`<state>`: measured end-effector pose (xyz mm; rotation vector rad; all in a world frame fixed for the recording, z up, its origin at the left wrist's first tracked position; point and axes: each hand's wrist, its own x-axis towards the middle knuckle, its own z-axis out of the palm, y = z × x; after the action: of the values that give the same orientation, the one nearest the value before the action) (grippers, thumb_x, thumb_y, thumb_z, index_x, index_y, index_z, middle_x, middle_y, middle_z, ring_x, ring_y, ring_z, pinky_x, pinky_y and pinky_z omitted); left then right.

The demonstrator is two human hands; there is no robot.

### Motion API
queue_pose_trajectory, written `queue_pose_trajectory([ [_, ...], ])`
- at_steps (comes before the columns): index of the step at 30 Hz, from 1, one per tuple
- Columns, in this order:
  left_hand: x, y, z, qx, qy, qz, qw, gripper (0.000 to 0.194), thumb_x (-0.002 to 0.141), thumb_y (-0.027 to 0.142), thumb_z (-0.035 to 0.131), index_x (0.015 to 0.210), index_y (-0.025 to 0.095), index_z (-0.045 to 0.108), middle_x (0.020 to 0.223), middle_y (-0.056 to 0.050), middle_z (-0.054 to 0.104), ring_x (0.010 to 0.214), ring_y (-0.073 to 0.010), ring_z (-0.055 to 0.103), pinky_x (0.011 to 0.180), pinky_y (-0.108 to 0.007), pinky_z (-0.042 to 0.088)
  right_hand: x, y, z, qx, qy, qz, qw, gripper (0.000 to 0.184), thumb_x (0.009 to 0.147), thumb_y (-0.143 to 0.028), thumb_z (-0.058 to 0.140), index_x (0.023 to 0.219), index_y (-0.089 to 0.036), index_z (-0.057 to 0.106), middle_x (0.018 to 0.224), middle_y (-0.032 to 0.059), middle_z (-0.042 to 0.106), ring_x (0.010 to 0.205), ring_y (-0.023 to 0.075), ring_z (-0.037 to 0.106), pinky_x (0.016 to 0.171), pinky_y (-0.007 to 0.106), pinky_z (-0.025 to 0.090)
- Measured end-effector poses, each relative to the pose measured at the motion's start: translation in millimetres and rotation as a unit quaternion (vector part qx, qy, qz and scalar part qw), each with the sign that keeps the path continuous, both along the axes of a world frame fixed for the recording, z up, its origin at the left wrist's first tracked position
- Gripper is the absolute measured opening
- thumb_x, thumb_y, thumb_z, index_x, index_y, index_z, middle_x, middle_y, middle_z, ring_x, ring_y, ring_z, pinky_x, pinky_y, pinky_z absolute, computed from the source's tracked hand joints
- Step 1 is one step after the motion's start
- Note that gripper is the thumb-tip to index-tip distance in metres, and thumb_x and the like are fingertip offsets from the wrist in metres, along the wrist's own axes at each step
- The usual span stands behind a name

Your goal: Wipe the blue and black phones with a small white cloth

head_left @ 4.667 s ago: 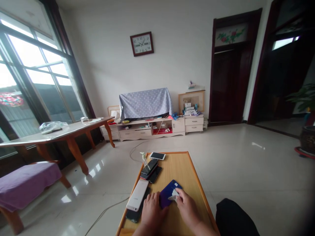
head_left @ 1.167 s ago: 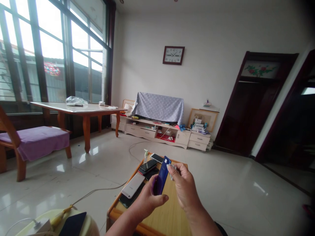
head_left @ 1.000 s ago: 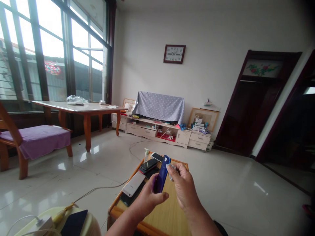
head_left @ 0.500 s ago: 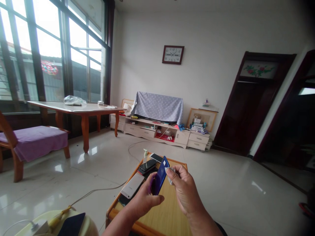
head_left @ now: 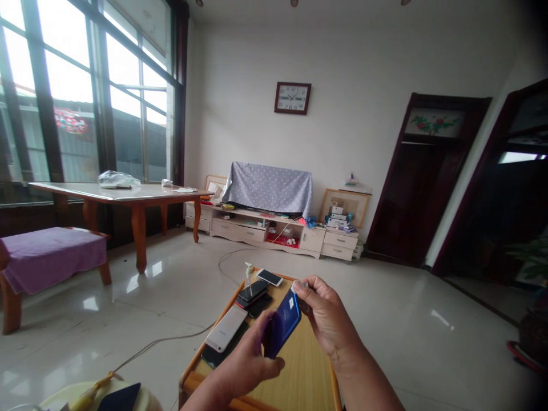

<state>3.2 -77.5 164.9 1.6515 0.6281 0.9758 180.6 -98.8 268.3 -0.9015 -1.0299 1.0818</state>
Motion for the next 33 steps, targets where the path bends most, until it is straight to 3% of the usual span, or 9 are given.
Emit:
queue_pose_trajectory([
  [10,-1,9,-2.1,-0.069,0.003,-0.001,0.998,0.081,0.069,0.018,0.073,0.142,0.027,0.039,0.123,-0.006,0.059,0.111,-0.0241,0.055,0.095,-0.038,0.045,1,-27,-6.9,0.018,-0.094,0.03,0.995,0.03,0.082,-0.047,0.076,0.082,-0.021,0.061,0.069,-0.0044,0.052,0.064,0.0117,0.039,0.062,0.026,0.033],
  [15,1,2,2.0,-0.067,0.026,-0.015,0.997,0.086,0.066,0.017,0.078,0.143,0.028,0.042,0.13,-0.006,0.056,0.119,-0.0251,0.051,0.101,-0.038,0.042,10,-8,-2.5,0.005,-0.035,0.021,0.999,0.035,0.077,-0.05,0.08,0.08,-0.021,0.06,0.069,-0.0028,0.059,0.06,0.0122,0.044,0.06,0.027,0.034],
  [19,4,-1,1.9,-0.134,-0.035,-0.068,0.988,0.082,0.064,0.02,0.079,0.14,0.029,0.049,0.126,-0.005,0.057,0.111,-0.0223,0.053,0.093,-0.035,0.044,17,10,-6.9,0.007,-0.02,-0.003,1.0,0.035,0.077,-0.049,0.08,0.078,-0.021,0.059,0.066,-0.0048,0.056,0.056,0.0102,0.04,0.056,0.026,0.029],
  [22,6,0,0.5,-0.177,-0.15,-0.113,0.966,0.074,0.069,0.031,0.079,0.138,0.027,0.053,0.123,-0.006,0.057,0.096,-0.0166,0.056,0.084,-0.03,0.044,19,20,-18.9,0.01,-0.02,-0.044,0.999,0.035,0.077,-0.051,0.08,0.081,-0.021,0.062,0.068,-0.0038,0.059,0.057,0.0106,0.041,0.056,0.026,0.029],
  [25,9,1,0.9,-0.225,-0.24,-0.147,0.933,0.056,0.081,0.052,0.072,0.125,0.02,0.063,0.12,-0.011,0.061,0.084,-0.0136,0.058,0.073,-0.027,0.042,17,24,-31.5,0.008,-0.012,-0.076,0.997,0.035,0.077,-0.052,0.079,0.088,-0.022,0.066,0.075,-0.0014,0.064,0.062,0.0122,0.046,0.059,0.026,0.032],
  [28,11,-1,4.0,-0.315,-0.299,-0.16,0.886,0.065,0.086,0.071,0.057,0.123,0.018,0.064,0.115,-0.014,0.066,0.079,-0.0141,0.061,0.072,-0.027,0.044,12,23,-37.2,0.025,-0.02,-0.096,0.995,0.033,0.079,-0.052,0.077,0.092,-0.022,0.068,0.082,0.0006,0.067,0.069,0.0141,0.051,0.064,0.027,0.038],
  [31,11,-3,9.1,-0.383,-0.33,-0.171,0.846,0.073,0.086,0.077,0.049,0.13,0.02,0.059,0.111,-0.012,0.068,0.081,-0.0144,0.064,0.078,-0.027,0.048,7,19,-35.8,0.053,-0.036,-0.1,0.993,0.031,0.085,-0.05,0.072,0.096,-0.022,0.069,0.087,0.0023,0.068,0.075,0.016,0.053,0.073,0.03,0.043],
  [33,11,-4,12.4,-0.401,-0.336,-0.175,0.834,0.077,0.086,0.08,0.047,0.132,0.02,0.057,0.111,-0.011,0.069,0.08,-0.0147,0.065,0.078,-0.027,0.049,5,17,-33.2,0.066,-0.051,-0.11,0.99,0.032,0.085,-0.05,0.071,0.099,-0.022,0.07,0.088,0.0029,0.068,0.077,0.0169,0.054,0.075,0.032,0.045],
])
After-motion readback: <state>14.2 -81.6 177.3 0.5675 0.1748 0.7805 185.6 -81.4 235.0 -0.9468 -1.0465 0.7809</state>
